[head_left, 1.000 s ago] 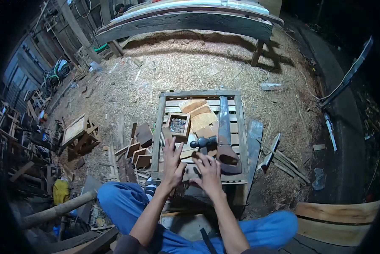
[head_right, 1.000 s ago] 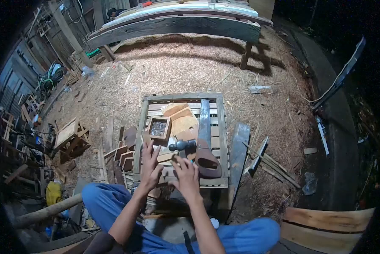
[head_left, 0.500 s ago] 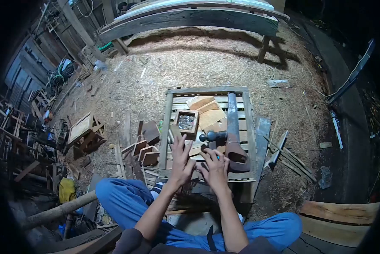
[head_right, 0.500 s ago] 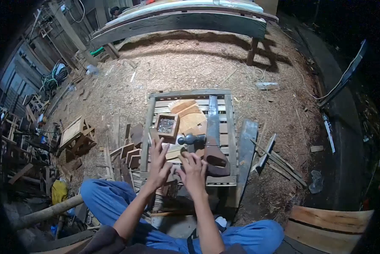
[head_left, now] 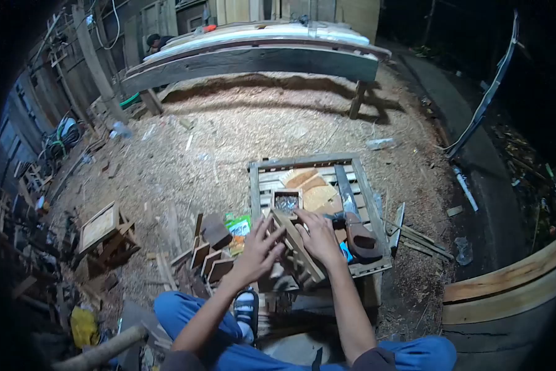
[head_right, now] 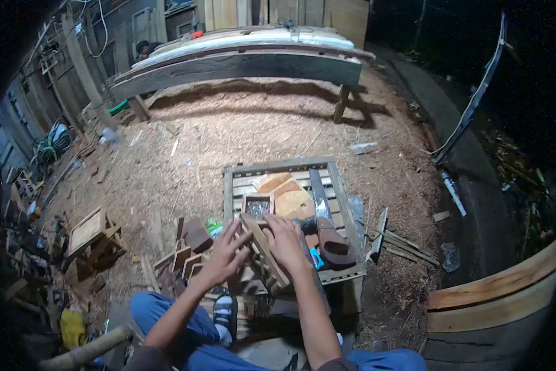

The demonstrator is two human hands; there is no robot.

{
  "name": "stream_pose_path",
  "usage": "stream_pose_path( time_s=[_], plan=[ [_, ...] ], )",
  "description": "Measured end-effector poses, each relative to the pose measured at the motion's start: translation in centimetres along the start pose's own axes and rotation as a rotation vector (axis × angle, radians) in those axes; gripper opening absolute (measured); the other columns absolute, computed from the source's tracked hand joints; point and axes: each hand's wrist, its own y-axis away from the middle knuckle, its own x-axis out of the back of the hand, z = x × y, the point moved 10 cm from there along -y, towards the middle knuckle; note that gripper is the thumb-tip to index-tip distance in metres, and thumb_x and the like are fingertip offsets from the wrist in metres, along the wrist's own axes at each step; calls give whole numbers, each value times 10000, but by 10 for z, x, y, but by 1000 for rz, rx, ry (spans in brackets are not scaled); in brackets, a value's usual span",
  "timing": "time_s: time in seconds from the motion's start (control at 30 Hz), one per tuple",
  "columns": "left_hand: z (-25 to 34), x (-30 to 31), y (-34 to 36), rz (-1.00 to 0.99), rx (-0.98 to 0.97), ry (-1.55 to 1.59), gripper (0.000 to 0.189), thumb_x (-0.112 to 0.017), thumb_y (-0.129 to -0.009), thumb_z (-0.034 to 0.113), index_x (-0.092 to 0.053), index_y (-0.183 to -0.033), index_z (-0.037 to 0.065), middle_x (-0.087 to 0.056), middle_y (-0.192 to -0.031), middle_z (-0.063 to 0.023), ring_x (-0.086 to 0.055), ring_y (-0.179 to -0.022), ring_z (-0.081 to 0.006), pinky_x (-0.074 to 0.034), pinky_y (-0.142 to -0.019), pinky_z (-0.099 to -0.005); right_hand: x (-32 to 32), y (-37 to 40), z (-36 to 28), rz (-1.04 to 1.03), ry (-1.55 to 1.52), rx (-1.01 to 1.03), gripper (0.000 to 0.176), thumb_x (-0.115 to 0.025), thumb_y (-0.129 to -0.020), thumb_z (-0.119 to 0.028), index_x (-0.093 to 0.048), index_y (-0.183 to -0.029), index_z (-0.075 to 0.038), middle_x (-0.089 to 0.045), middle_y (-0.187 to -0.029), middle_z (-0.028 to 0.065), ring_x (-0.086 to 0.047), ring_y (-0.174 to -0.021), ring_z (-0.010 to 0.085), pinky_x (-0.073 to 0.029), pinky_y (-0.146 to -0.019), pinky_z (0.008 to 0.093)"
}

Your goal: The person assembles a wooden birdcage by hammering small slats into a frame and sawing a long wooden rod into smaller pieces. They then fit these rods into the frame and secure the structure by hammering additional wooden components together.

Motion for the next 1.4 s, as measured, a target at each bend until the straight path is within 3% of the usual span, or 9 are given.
stream_pose_path(
  time_s=[0.17,0.2,0.3,0.33,0.47,0.7,0.83,1.13,1.4],
  plan=[
    [-7,-12,9,48,8,312,590,-629,-1027,300,-466,-1553,90,-183,-1701,-262,-271,-1527,-461,-253,-1246,-530,-2,3,-31,53,130,-38,298,-616,-1019,-227,-702,-1242,-49,-722,-1213,160,-655,-1127,354,-476,-972,465],
    [-1,2,6,126,59,320,501,-673,-992,213,-540,-1446,51,-278,-1631,-291,-331,-1484,-473,-291,-1227,-516,-1,5,-45,93,161,14,293,-623,-1016,-231,-709,-1226,-46,-730,-1187,157,-664,-1104,350,-485,-943,464],
    [-13,16,7,117,198,314,494,-703,-960,200,-537,-1393,30,-359,-1532,-281,-370,-1431,-488,-322,-1202,-526,-6,2,-72,104,196,55,283,-630,-1012,-239,-723,-1195,-43,-745,-1131,149,-680,-1052,337,-499,-882,458],
    [-11,23,8,113,159,243,527,-724,-935,184,-513,-1393,28,-383,-1468,-275,-384,-1406,-488,-342,-1182,-538,-10,7,-73,84,192,19,278,-631,-1013,-243,-730,-1179,-44,-752,-1102,144,-689,-1022,328,-503,-852,453],
    [-4,26,13,86,131,208,626,-735,-924,197,-462,-1470,59,-357,-1517,-284,-365,-1416,-481,-328,-1180,-554,-17,9,-74,77,266,7,263,-620,-1022,-251,-736,-1145,-49,-751,-1046,124,-689,-963,321,-499,-801,452],
    [4,22,9,95,73,-4,610,-725,-938,235,-475,-1470,73,-364,-1529,-287,-360,-1419,-492,-276,-1207,-563,-12,9,-70,104,255,32,270,-572,-1050,-280,-718,-1159,-81,-736,-1011,123,-685,-964,316,-501,-815,459],
    [14,31,18,167,95,-30,546,-697,-968,292,-523,-1449,103,-459,-1508,-219,-393,-1426,-430,-278,-1200,-555,-1,15,-71,152,234,93,279,-600,-1032,-282,-716,-1187,-81,-736,-1065,127,-679,-997,311,-502,-853,459],
    [91,117,158,462,331,15,408,-707,-972,203,-655,-1362,94,-601,-1461,-129,-473,-1443,-304,-259,-1236,-504,37,74,-152,124,-146,191,280,-598,-1043,-212,-705,-1241,-45,-714,-1115,143,-637,-1108,340,-452,-988,454],
    [112,162,339,825,594,-55,315,-687,-961,105,-691,-1273,58,-677,-1354,-107,-557,-1359,-304,-328,-1210,-450,-6,152,-291,-71,-355,525,272,-653,-1017,-148,-688,-1266,-47,-718,-1192,134,-657,-1121,323,-453,-996,425]
  ],
)
